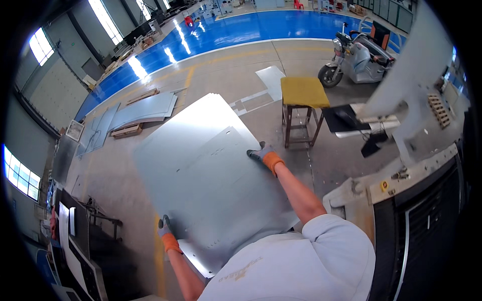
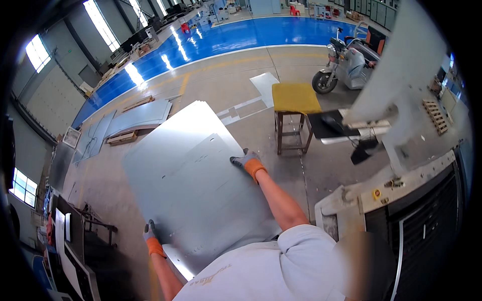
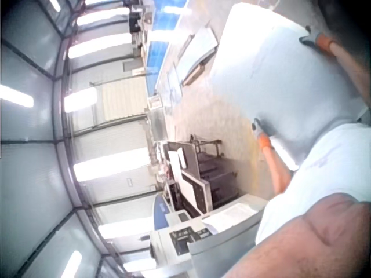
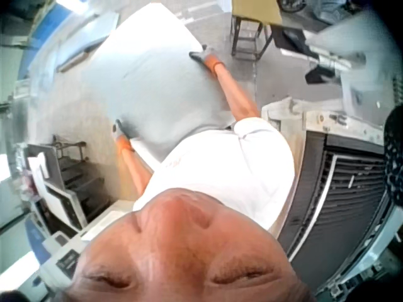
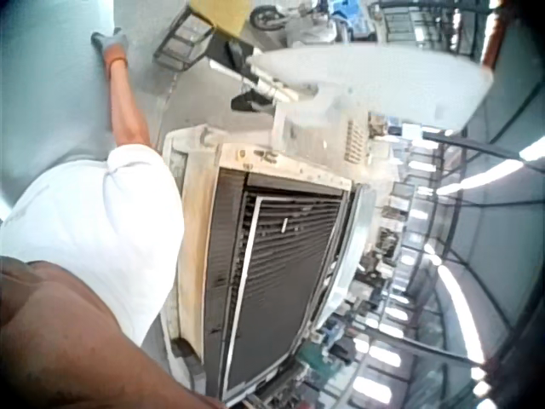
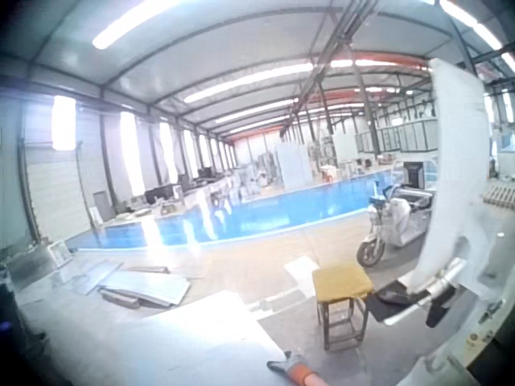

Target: The person removes perforated metal panels from a large industrial machine bed and places them onto a nearby cart. They repeat this process for several panels, moving them one at a time from the machine to the cart.

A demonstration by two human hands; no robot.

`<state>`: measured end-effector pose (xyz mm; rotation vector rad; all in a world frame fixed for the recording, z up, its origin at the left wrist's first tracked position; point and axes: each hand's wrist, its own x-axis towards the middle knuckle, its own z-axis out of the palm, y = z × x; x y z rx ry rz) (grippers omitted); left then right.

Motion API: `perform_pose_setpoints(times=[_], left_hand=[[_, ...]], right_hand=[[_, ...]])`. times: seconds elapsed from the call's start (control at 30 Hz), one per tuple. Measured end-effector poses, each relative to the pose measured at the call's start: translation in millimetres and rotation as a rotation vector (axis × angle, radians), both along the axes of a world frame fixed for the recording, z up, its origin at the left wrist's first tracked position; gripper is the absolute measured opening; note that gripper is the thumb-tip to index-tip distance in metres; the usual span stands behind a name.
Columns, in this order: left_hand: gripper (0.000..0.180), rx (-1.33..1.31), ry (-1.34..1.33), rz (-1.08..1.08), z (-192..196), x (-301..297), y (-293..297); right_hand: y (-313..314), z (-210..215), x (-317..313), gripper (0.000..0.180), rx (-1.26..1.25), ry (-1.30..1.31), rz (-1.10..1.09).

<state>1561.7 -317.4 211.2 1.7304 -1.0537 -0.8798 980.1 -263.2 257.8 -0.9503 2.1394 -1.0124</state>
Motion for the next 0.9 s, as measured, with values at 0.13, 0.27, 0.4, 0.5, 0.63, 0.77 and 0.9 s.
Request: perform_pose_setpoints(times=[0.13, 0.27, 0.4, 0.5, 0.63, 0.77, 0.9], left_hand=[[0.043, 0.070, 0.066, 0.063, -6, -81, -127], [0.047, 0.135, 0.161, -0.008, 5, -187, -275], [0.060, 0.044, 0.128, -0.113, -23, -239, -462], [0.071, 0.106, 0.040, -0.324, 11, -371, -560], [0.059, 0.036, 0.143, -0.386, 3, -498, -703], [0.066, 0.076, -0.007, -0.521, 8, -663, -822], [0.063, -0.072, -0.388, -0.701, 33, -848, -945]], right_hand=[[-113, 9, -61, 0.087, 0.024, -0.011, 0.013], [-239, 0, -149, 0.088, 0.021, -0.006, -0.090], [-361, -7, -225, 0.091, -0.002, 0.160, -0.180], [-399, -8, -317, 0.092, 0.068, 0.060, -0.324], [-468, -20, -417, 0.098, 0.005, -0.117, -0.386], [-550, -36, -542, 0.093, 0.069, 0.006, -0.550], [-622, -57, -674, 0.092, -0.067, -0.129, -0.643]])
